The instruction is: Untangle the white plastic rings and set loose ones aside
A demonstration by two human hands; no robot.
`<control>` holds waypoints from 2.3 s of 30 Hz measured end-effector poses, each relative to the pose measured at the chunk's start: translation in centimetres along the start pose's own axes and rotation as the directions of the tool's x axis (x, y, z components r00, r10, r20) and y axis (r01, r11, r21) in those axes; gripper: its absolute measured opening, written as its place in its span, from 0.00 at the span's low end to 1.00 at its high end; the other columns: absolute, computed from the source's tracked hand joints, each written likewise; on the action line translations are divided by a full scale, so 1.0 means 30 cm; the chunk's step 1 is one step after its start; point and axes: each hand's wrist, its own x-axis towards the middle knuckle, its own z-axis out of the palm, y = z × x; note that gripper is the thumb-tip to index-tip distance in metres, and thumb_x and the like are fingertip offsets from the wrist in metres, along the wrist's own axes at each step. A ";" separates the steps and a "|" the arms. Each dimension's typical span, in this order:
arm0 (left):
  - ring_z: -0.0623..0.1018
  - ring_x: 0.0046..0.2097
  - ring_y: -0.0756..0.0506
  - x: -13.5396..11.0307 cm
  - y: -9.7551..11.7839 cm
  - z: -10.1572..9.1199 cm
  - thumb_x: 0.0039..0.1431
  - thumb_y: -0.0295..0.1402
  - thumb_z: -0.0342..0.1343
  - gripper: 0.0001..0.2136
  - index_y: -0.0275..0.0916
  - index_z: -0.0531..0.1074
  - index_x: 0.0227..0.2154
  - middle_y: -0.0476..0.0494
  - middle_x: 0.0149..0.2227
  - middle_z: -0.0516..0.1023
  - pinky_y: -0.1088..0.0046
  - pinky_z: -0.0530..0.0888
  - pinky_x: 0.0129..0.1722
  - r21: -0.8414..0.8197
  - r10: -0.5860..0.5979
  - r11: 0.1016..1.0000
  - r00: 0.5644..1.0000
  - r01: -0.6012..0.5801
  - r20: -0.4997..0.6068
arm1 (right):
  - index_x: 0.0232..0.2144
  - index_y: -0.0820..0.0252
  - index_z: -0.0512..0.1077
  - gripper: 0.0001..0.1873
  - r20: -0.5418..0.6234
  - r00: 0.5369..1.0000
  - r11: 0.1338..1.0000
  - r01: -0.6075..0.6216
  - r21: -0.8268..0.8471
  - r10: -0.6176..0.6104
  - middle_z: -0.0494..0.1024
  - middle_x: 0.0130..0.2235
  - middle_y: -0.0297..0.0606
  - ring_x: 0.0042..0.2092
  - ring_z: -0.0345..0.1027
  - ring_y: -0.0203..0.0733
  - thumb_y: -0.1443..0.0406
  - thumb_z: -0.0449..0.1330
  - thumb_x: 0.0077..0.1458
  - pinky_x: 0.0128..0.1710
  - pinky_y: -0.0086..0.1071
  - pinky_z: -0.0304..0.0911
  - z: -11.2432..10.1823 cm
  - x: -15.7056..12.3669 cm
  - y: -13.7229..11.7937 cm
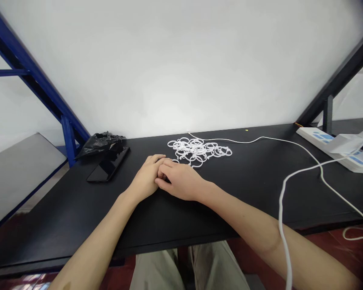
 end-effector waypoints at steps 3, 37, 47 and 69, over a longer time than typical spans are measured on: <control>0.65 0.58 0.38 0.004 0.004 -0.002 0.46 0.22 0.49 0.20 0.41 0.76 0.41 0.42 0.58 0.68 0.58 0.69 0.56 0.031 0.018 0.999 1.000 -0.018 0.007 | 0.33 0.59 0.68 0.07 0.006 1.000 1.000 -0.010 0.024 0.010 0.74 0.37 0.35 0.38 0.68 0.38 0.62 0.57 0.61 0.34 0.32 0.60 0.005 -0.002 0.005; 0.70 0.27 0.51 0.021 0.074 -0.047 0.64 0.38 0.49 0.09 0.41 0.71 0.36 0.52 0.28 0.74 0.74 0.67 0.31 -0.456 -0.251 0.873 0.961 0.173 -0.115 | 0.35 0.57 0.66 0.09 -0.255 0.883 0.879 -0.280 0.386 0.393 0.71 0.42 0.36 0.35 0.68 0.35 0.58 0.53 0.61 0.36 0.33 0.65 0.001 0.029 0.056; 0.75 0.28 0.50 0.013 0.080 -0.041 0.60 0.36 0.52 0.06 0.43 0.72 0.35 0.53 0.28 0.78 0.75 0.69 0.32 -0.367 -0.209 0.917 0.972 0.158 -0.105 | 0.44 0.60 0.68 0.09 -0.282 0.917 0.918 -0.173 0.358 0.283 0.75 0.43 0.39 0.42 0.70 0.39 0.64 0.53 0.63 0.43 0.34 0.65 0.011 0.025 0.063; 0.77 0.42 0.45 0.022 0.061 -0.032 0.58 0.41 0.56 0.19 0.41 0.70 0.51 0.43 0.49 0.77 0.68 0.74 0.40 -0.360 -0.244 0.915 0.959 0.180 -0.141 | 0.43 0.55 0.74 0.13 -0.270 0.919 0.904 -0.166 0.394 0.287 0.78 0.44 0.35 0.43 0.71 0.37 0.66 0.49 0.65 0.46 0.33 0.65 0.024 0.039 0.094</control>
